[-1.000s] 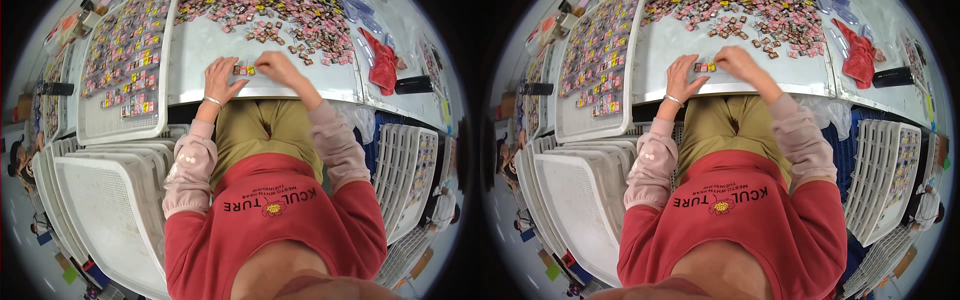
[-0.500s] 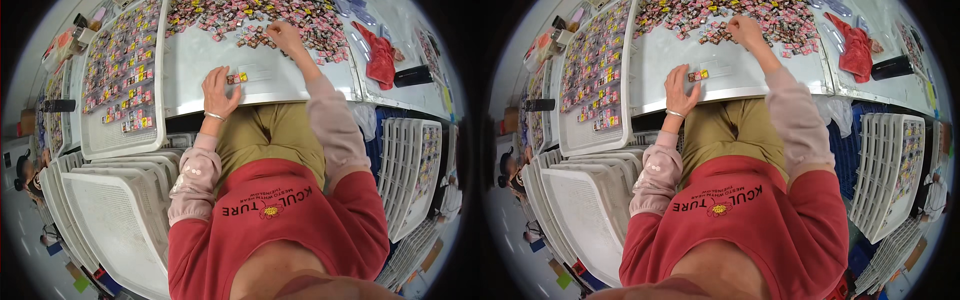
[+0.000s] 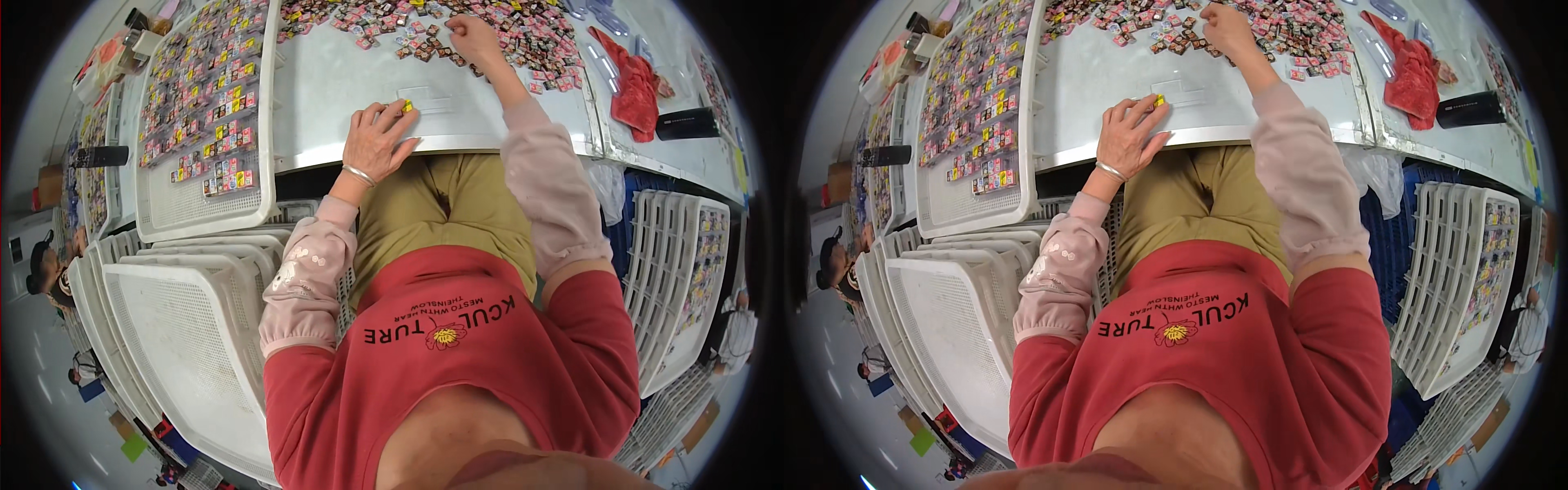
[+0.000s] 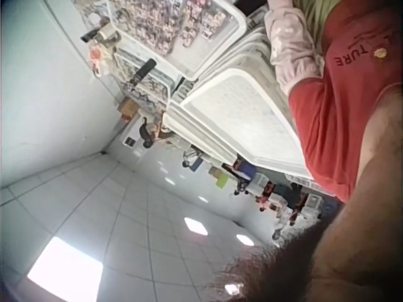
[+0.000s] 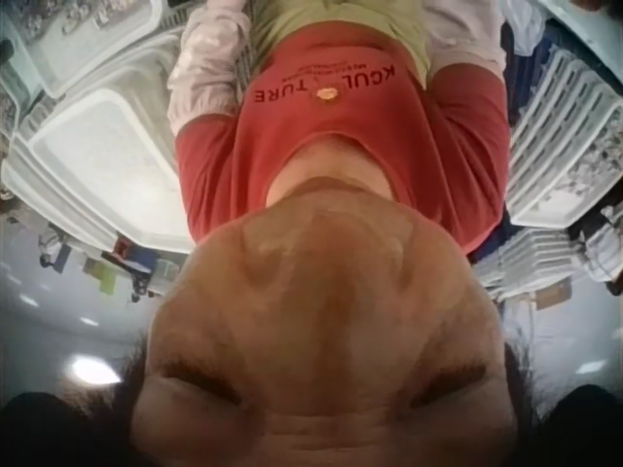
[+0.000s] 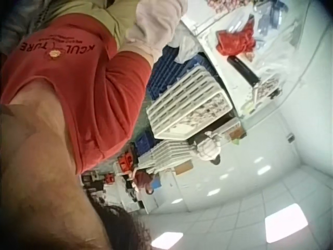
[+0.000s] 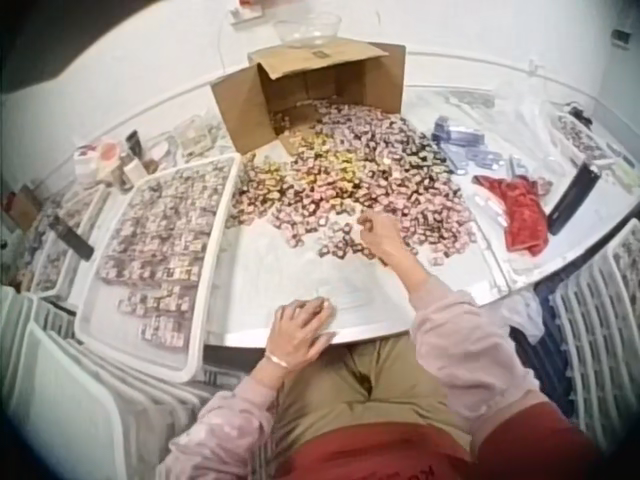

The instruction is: The recorder is picking up small plastic toy-like items from a large pile on a table and arranging them into individual compartments of a sorting tray.

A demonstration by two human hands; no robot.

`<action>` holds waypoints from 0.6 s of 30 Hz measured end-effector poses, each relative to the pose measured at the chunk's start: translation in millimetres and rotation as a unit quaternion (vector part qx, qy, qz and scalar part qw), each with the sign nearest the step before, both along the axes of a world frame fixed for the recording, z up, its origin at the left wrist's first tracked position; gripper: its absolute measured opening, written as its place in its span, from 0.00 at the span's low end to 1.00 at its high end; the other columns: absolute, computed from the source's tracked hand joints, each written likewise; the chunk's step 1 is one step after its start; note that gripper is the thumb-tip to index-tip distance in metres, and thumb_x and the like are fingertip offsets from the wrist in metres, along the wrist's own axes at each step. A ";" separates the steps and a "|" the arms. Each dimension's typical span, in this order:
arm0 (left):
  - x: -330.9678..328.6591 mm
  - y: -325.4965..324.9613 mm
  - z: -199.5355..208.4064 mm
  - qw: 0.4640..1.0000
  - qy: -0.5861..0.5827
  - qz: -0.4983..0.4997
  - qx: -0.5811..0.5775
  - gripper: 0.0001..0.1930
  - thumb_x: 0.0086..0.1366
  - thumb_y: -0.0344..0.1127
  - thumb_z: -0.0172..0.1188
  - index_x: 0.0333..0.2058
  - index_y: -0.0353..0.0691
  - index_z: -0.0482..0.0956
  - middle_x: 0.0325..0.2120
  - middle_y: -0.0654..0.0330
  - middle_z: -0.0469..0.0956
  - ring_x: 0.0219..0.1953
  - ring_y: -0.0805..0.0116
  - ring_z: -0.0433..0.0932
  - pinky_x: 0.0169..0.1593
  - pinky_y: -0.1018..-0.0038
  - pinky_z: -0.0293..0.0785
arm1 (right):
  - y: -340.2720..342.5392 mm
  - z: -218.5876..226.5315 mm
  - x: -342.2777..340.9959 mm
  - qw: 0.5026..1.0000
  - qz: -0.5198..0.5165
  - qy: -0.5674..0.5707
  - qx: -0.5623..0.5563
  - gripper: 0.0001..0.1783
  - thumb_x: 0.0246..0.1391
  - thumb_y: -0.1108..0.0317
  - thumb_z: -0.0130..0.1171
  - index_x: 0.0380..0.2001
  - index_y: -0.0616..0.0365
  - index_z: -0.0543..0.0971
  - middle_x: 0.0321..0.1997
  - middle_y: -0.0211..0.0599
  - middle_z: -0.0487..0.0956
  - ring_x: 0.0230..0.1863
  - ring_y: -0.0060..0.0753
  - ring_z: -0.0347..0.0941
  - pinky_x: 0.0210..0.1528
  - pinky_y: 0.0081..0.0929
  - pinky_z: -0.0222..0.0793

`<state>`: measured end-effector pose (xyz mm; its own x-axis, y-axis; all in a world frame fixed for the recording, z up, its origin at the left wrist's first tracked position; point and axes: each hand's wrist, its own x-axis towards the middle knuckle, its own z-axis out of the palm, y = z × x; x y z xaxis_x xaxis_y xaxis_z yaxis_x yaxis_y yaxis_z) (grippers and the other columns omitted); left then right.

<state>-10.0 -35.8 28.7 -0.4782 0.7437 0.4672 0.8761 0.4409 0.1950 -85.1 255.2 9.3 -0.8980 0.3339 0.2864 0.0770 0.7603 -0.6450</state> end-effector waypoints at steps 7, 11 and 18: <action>2.0 1.7 1.2 1.000 -0.003 0.002 -0.005 0.22 0.52 0.45 0.60 0.46 0.46 0.74 0.49 0.63 0.70 0.46 0.59 0.67 0.50 0.65 0.61 | -46.0 14.6 66.2 0.988 0.128 -0.005 -0.086 0.10 0.46 0.74 0.57 0.34 0.57 0.81 0.28 0.31 0.80 0.29 0.20 0.74 0.32 0.19 0.69; 0.7 2.7 1.2 1.000 -0.005 -0.002 0.000 0.23 0.52 0.45 0.61 0.46 0.44 0.74 0.49 0.62 0.71 0.47 0.59 0.67 0.50 0.65 0.61 | -11.5 24.0 66.1 0.988 -0.018 0.056 -0.146 0.09 0.47 0.74 0.57 0.34 0.58 0.81 0.29 0.31 0.81 0.26 0.19 0.74 0.31 0.18 0.69; -1.8 3.1 -2.7 0.999 -0.012 -0.013 0.035 0.23 0.51 0.42 0.61 0.46 0.39 0.73 0.48 0.59 0.71 0.47 0.58 0.68 0.49 0.66 0.62 | -13.1 28.9 41.7 0.999 0.031 0.016 0.030 0.11 0.46 0.67 0.60 0.34 0.57 0.81 0.31 0.38 0.80 0.29 0.32 0.76 0.34 0.26 0.71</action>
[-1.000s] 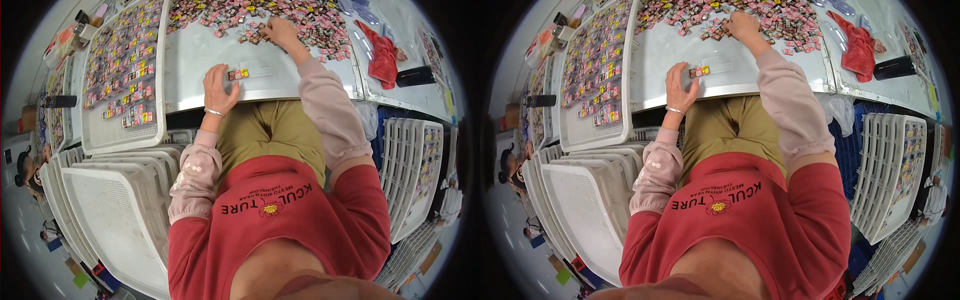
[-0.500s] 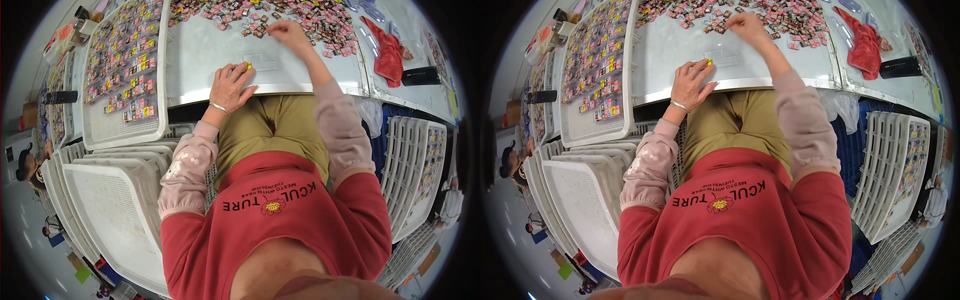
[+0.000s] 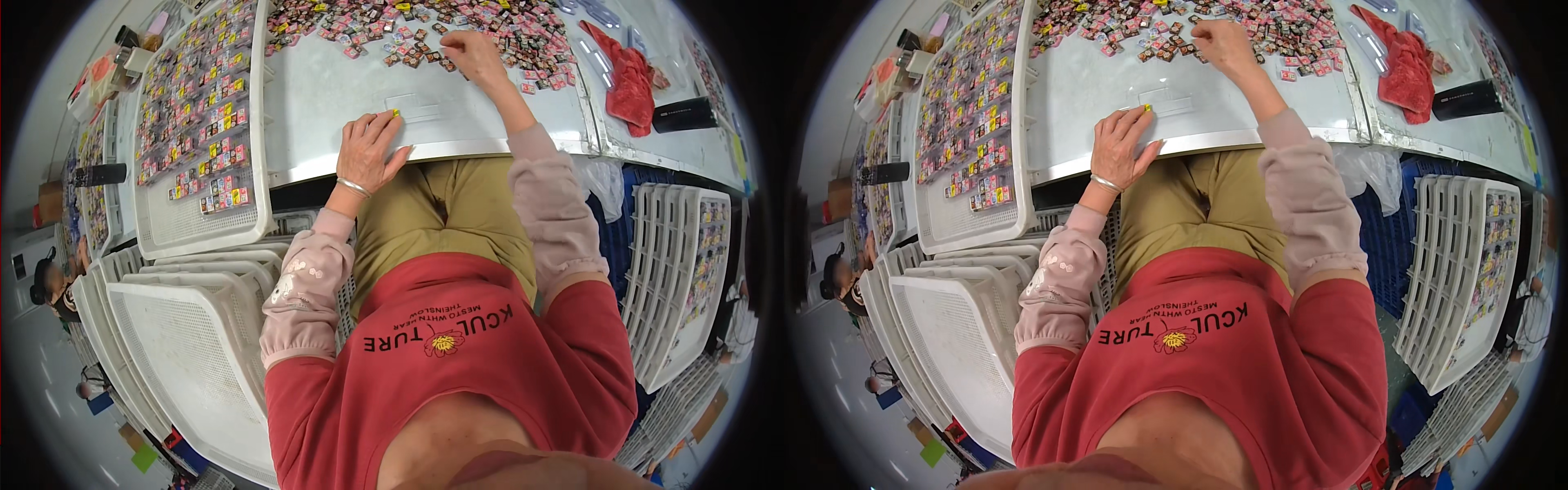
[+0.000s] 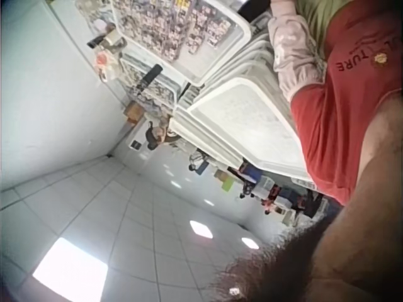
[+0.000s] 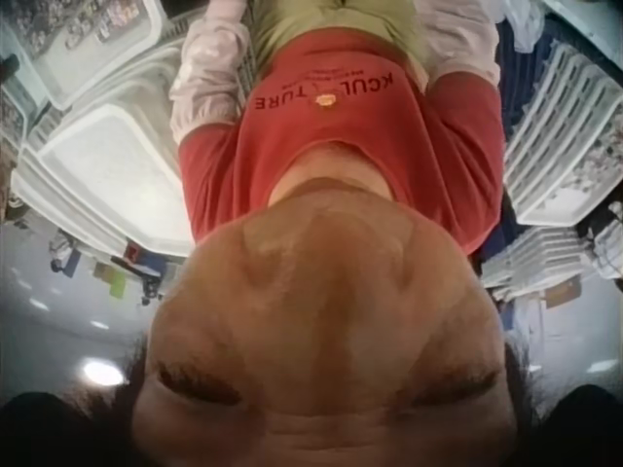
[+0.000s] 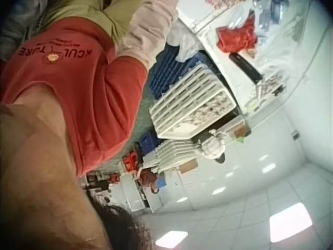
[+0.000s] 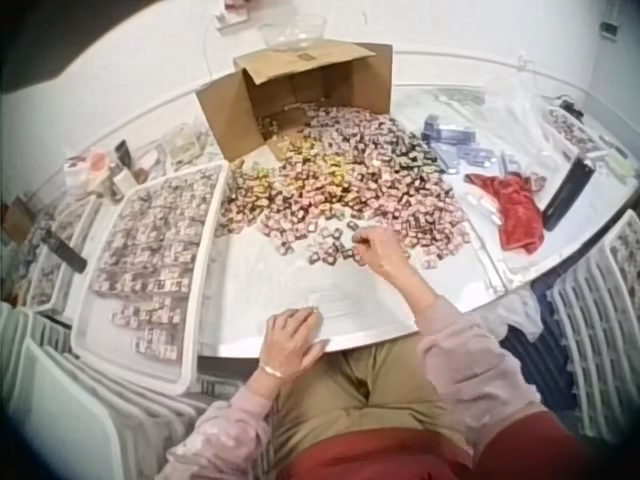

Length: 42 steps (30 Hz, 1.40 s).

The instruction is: The recorder is picking up small plastic toy-like items from a large pile on a table and arranging them into individual compartments of a sorting tray.

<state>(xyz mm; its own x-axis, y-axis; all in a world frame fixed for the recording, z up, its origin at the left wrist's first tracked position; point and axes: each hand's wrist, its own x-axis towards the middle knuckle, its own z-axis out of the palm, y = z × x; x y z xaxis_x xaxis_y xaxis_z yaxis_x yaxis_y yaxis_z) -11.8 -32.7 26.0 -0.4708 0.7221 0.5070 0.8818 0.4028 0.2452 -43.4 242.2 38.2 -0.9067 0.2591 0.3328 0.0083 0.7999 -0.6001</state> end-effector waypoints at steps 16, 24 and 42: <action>-10.2 -4.3 -11.3 0.961 -0.119 0.100 0.228 0.14 0.57 0.28 0.48 0.42 0.32 0.72 0.42 0.49 0.71 0.45 0.52 0.69 0.50 0.61 0.63 | -53.6 -4.3 39.6 0.973 0.202 0.021 -0.113 0.12 0.44 0.72 0.60 0.36 0.60 0.78 0.32 0.38 0.75 0.33 0.32 0.74 0.35 0.24 0.70; -3.8 -1.7 -9.9 1.000 -0.013 -0.003 0.027 0.18 0.53 0.35 0.57 0.44 0.39 0.74 0.45 0.58 0.72 0.49 0.57 0.67 0.52 0.63 0.60 | -98.2 -30.1 64.2 0.974 0.201 0.087 0.064 0.07 0.45 0.75 0.54 0.31 0.62 0.77 0.35 0.40 0.76 0.40 0.43 0.72 0.42 0.34 0.68; 5.2 2.8 1.8 0.999 -0.005 0.037 -0.029 0.18 0.54 0.37 0.56 0.46 0.47 0.75 0.46 0.63 0.71 0.50 0.61 0.67 0.52 0.65 0.58 | 72.0 -6.7 52.4 0.995 -0.101 -0.012 -0.007 0.10 0.46 0.69 0.58 0.33 0.56 0.81 0.30 0.38 0.81 0.32 0.36 0.77 0.35 0.29 0.71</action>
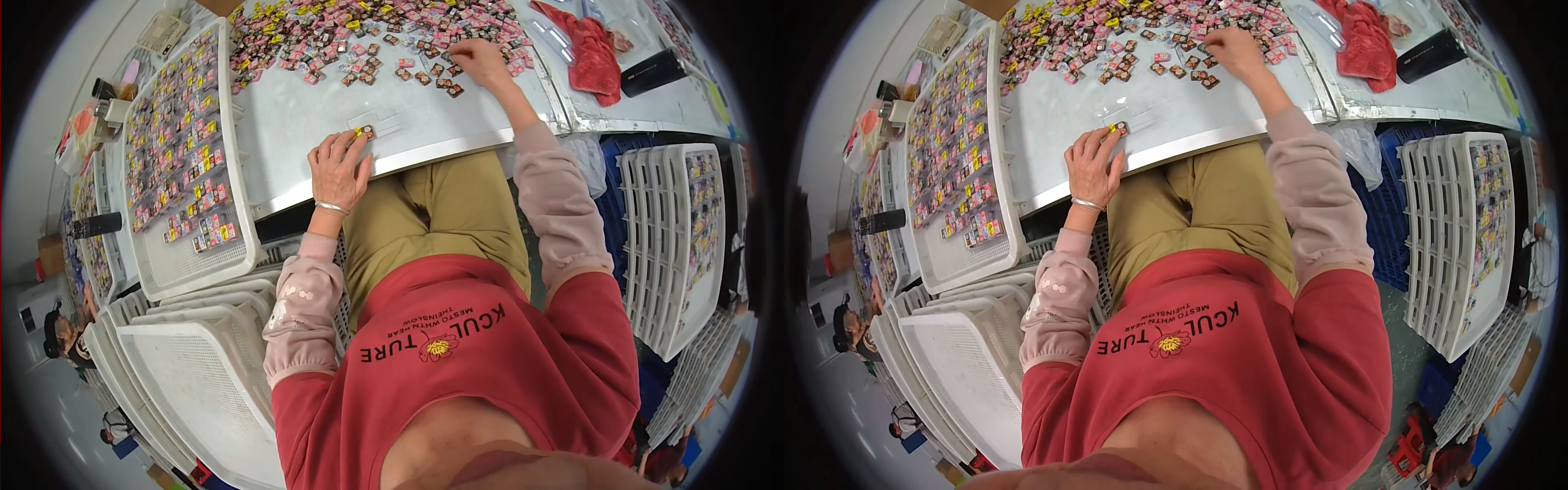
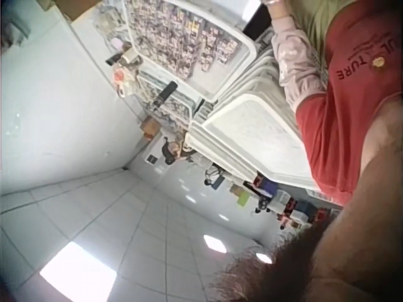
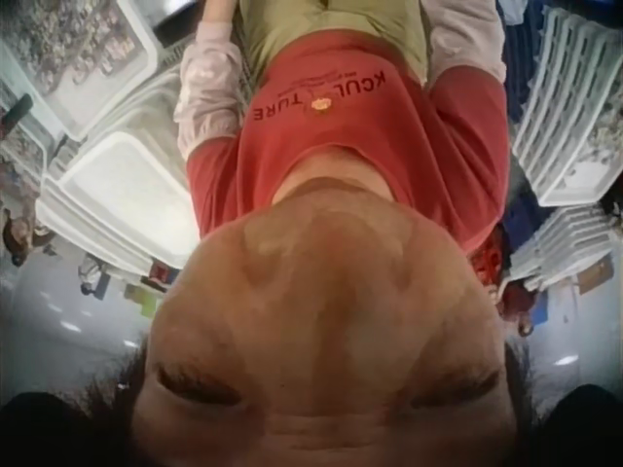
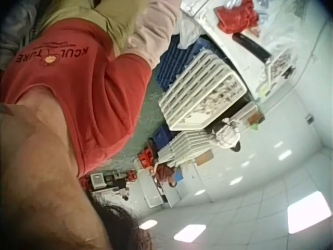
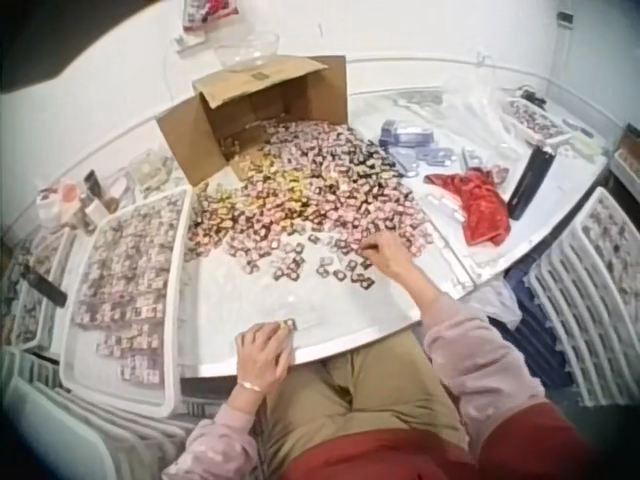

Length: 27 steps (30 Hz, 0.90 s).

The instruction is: The recorder is picking up small plastic toy-like items from a large pile on a table and arranging them into individual compartments of a sorting tray.

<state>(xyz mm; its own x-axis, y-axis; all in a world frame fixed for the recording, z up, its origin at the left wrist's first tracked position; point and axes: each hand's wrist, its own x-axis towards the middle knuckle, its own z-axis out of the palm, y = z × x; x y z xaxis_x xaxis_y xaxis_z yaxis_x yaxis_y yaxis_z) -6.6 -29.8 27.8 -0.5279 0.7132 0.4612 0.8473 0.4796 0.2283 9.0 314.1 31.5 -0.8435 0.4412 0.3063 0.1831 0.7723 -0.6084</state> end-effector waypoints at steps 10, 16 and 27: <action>-7.1 -5.5 -4.0 0.996 -0.022 0.024 0.082 0.18 0.53 0.32 0.56 0.45 0.43 0.75 0.46 0.59 0.72 0.50 0.58 0.67 0.51 0.65 0.60 | -13.2 4.5 -8.6 0.997 0.063 -0.035 -0.024 0.16 0.40 0.70 0.60 0.38 0.56 0.79 0.29 0.38 0.77 0.30 0.37 0.74 0.38 0.31 0.72; -6.2 16.2 -0.7 0.996 -0.042 -0.030 0.073 0.16 0.52 0.30 0.56 0.42 0.42 0.75 0.45 0.59 0.72 0.49 0.58 0.68 0.51 0.65 0.60 | -106.1 -4.7 2.6 0.947 0.206 -0.007 -0.246 0.10 0.41 0.70 0.63 0.31 0.58 0.79 0.25 0.32 0.77 0.26 0.20 0.72 0.30 0.19 0.69; -4.4 17.6 -5.4 0.993 -0.048 -0.040 0.103 0.14 0.49 0.29 0.59 0.38 0.38 0.75 0.42 0.57 0.73 0.47 0.57 0.69 0.49 0.63 0.63 | -152.3 -2.9 5.5 0.983 0.106 0.013 -0.153 0.10 0.41 0.68 0.60 0.31 0.56 0.80 0.22 0.42 0.79 0.25 0.36 0.77 0.31 0.28 0.72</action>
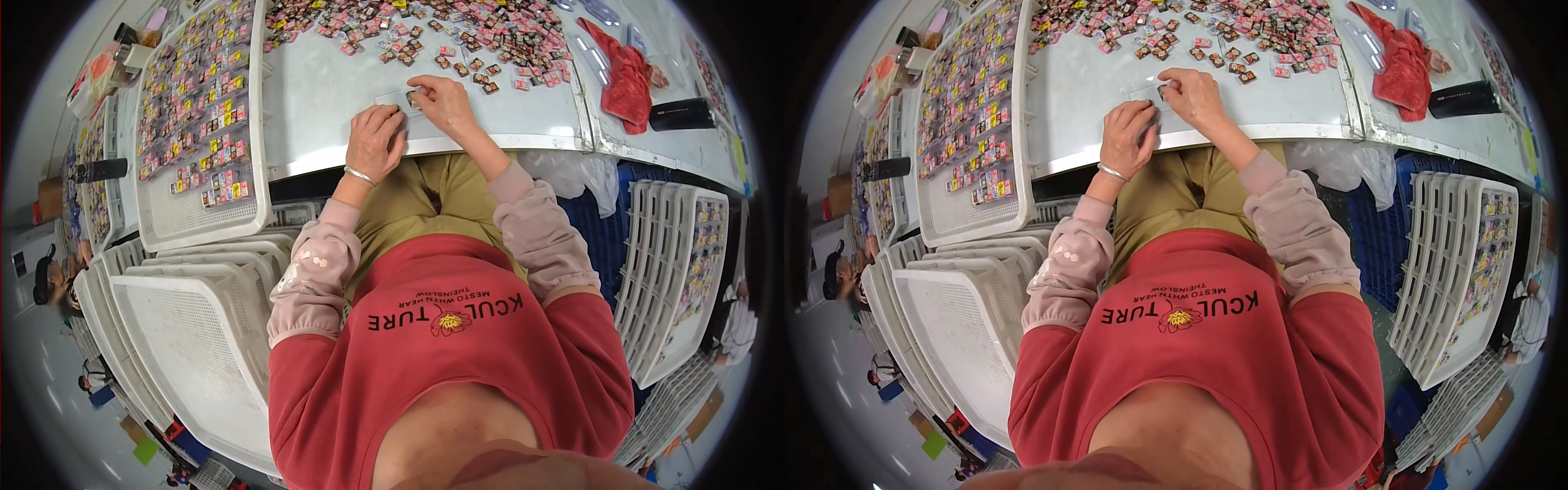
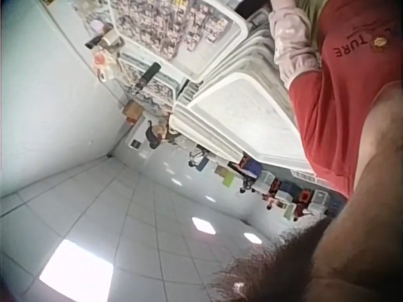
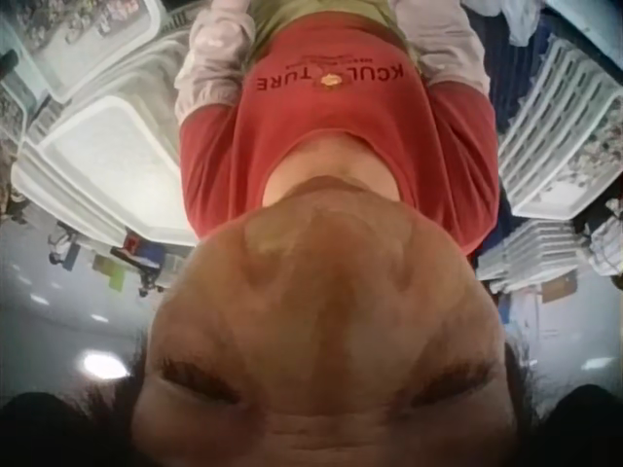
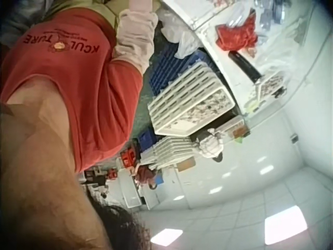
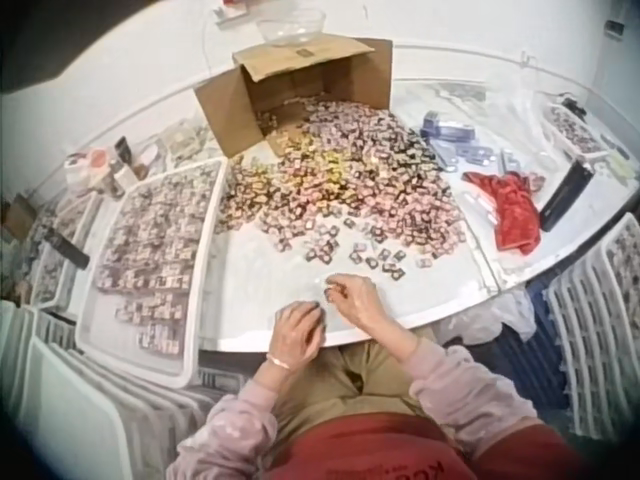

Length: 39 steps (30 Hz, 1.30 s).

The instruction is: The recorder is picking up small plastic toy-like items from a large pile on a table and arranging them into individual compartments of a sorting tray.

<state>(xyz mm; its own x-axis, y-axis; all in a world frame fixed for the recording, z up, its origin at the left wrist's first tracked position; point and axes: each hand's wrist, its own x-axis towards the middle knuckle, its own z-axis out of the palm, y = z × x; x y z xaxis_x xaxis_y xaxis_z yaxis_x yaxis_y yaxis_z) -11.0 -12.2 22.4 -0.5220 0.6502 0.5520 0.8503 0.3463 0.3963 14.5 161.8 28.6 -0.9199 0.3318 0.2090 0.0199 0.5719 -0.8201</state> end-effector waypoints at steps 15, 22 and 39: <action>0.1 0.1 -3.7 0.999 -0.011 0.014 0.045 0.14 0.48 0.25 0.58 0.36 0.36 0.75 0.38 0.56 0.74 0.44 0.56 0.71 0.47 0.65 0.65 | 10.5 0.6 -6.3 0.954 0.080 -0.098 -0.272 0.07 0.49 0.72 0.58 0.33 0.61 0.80 0.25 0.30 0.80 0.25 0.18 0.76 0.23 0.15 0.68; -0.1 -1.7 -5.6 0.999 -0.016 0.023 0.037 0.13 0.48 0.24 0.58 0.37 0.36 0.76 0.38 0.55 0.74 0.44 0.56 0.71 0.48 0.66 0.66 | 5.2 0.8 -4.6 0.987 0.132 -0.056 -0.079 0.07 0.44 0.73 0.59 0.29 0.60 0.81 0.23 0.36 0.80 0.21 0.26 0.76 0.24 0.23 0.70; 3.1 0.6 3.4 1.000 -0.013 0.022 -0.012 0.16 0.49 0.28 0.58 0.39 0.39 0.74 0.38 0.57 0.72 0.44 0.58 0.69 0.47 0.65 0.63 | 46.1 23.9 -24.9 0.967 0.109 -0.110 -0.202 0.09 0.52 0.67 0.58 0.33 0.60 0.81 0.26 0.28 0.78 0.23 0.16 0.72 0.20 0.17 0.67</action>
